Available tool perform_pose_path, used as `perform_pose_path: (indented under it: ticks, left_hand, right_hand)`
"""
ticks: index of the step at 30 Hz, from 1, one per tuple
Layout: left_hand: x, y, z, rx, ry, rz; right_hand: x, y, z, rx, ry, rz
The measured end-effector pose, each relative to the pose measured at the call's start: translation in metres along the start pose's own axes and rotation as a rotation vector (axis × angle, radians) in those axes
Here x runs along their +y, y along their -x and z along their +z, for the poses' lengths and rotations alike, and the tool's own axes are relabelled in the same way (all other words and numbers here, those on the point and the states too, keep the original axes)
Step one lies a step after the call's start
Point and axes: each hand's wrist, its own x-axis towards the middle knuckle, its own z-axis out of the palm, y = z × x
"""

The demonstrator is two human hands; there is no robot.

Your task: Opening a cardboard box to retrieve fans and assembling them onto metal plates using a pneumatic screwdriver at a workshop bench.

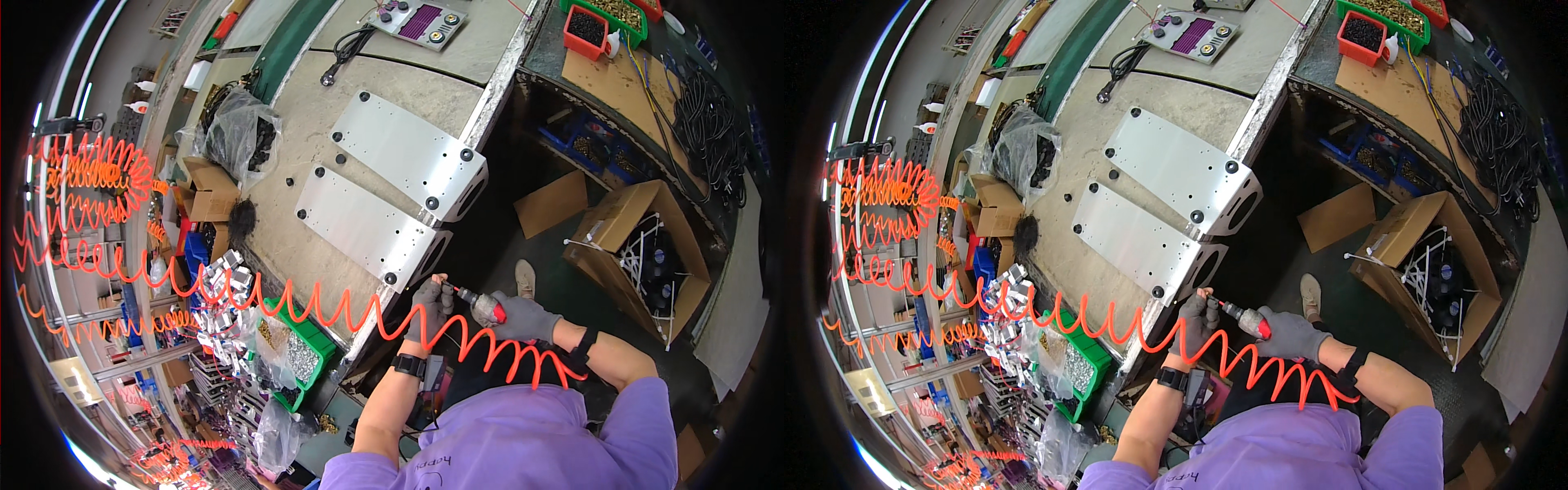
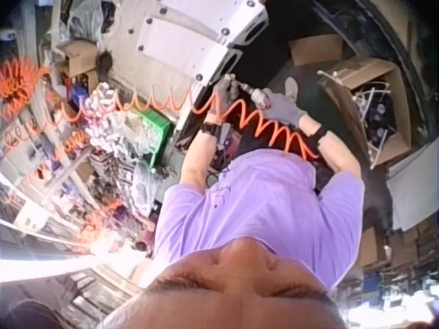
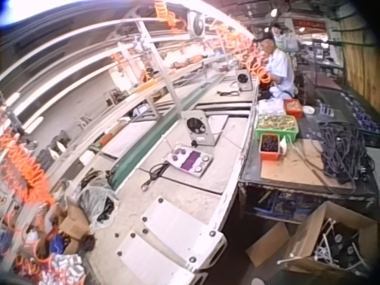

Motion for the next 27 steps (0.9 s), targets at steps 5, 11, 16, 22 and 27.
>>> perform_pose_path:
  ticks: [5,11,16,22,27]
  left_hand:
    - [0.009,-0.012,0.033,-0.042,-0.129,0.127]
    - [0.018,-0.048,0.056,-0.193,-0.023,0.125]
    - [0.019,-0.073,0.066,-0.154,0.322,0.007]
    - [0.020,-0.088,0.071,-0.053,0.422,-0.022]
    - [0.021,-0.083,0.070,-0.029,0.419,0.018]
  right_hand:
    - [0.006,-0.004,-0.011,0.074,-0.127,-0.030]
    - [0.008,-0.015,-0.039,0.143,-0.203,-0.017]
    - [0.014,-0.036,-0.056,0.206,-0.133,0.011]
    - [0.023,-0.056,-0.067,0.172,-0.090,-0.027]
    - [0.024,-0.058,-0.070,0.135,-0.071,-0.044]
